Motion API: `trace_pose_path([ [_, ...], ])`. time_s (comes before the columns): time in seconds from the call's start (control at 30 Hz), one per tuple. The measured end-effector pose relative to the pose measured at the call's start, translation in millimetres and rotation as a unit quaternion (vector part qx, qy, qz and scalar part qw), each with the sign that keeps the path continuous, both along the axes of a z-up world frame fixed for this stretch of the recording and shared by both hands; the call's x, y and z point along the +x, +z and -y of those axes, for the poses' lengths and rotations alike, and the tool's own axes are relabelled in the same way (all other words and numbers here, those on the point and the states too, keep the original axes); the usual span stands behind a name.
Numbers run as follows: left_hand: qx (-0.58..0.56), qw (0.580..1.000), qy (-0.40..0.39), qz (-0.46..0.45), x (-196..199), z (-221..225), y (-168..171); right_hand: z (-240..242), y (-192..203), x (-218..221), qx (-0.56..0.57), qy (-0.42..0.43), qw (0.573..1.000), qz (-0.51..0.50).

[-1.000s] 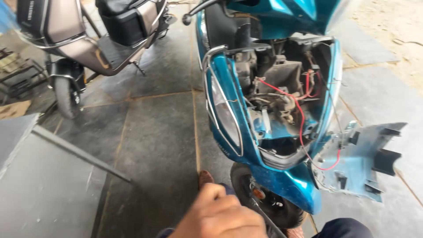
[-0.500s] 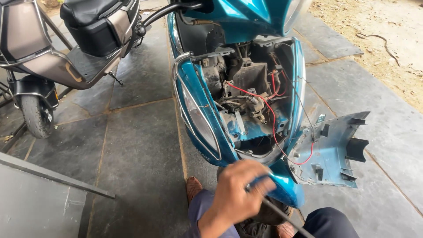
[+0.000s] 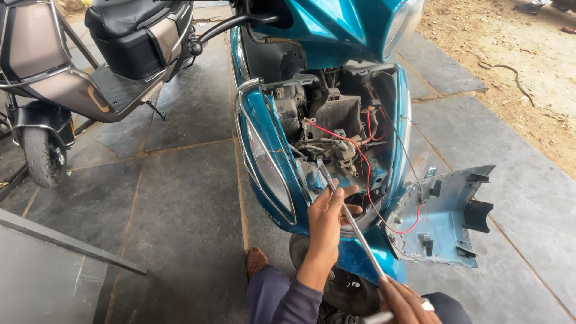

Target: Repairing or inspecting the internal front components of a blue scooter.

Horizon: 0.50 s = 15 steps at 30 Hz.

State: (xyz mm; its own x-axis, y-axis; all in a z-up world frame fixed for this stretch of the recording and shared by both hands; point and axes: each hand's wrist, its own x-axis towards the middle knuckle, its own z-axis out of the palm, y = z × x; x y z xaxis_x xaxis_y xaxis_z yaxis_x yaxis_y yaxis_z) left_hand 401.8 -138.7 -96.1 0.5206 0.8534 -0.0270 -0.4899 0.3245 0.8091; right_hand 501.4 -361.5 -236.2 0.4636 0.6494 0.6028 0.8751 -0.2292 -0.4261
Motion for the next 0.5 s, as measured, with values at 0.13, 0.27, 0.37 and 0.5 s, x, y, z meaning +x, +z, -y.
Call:
trace_pose_path([
  [0.13, 0.038, 0.999, 0.005, -0.014, 5.0, -19.1, -9.9, -33.3, 68.4, -38.1, 0.012, 0.048, 0.996, 0.076],
  [0.27, 0.061, 0.998, -0.005, -0.018, 4.8, -24.9, -17.2, -39.5, 68.1, -51.1, -0.037, 0.029, 0.996, 0.075],
  [0.37, 0.068, 0.997, -0.005, -0.025, 0.7, -24.9, -14.1, -42.0, 38.4, -45.5, 0.006, 0.057, 0.993, 0.099],
  [0.5, 0.079, 0.997, -0.013, -0.008, -3.5, -24.2, -16.0, -35.7, 22.7, -44.9, -0.023, 0.037, 0.993, 0.11],
])
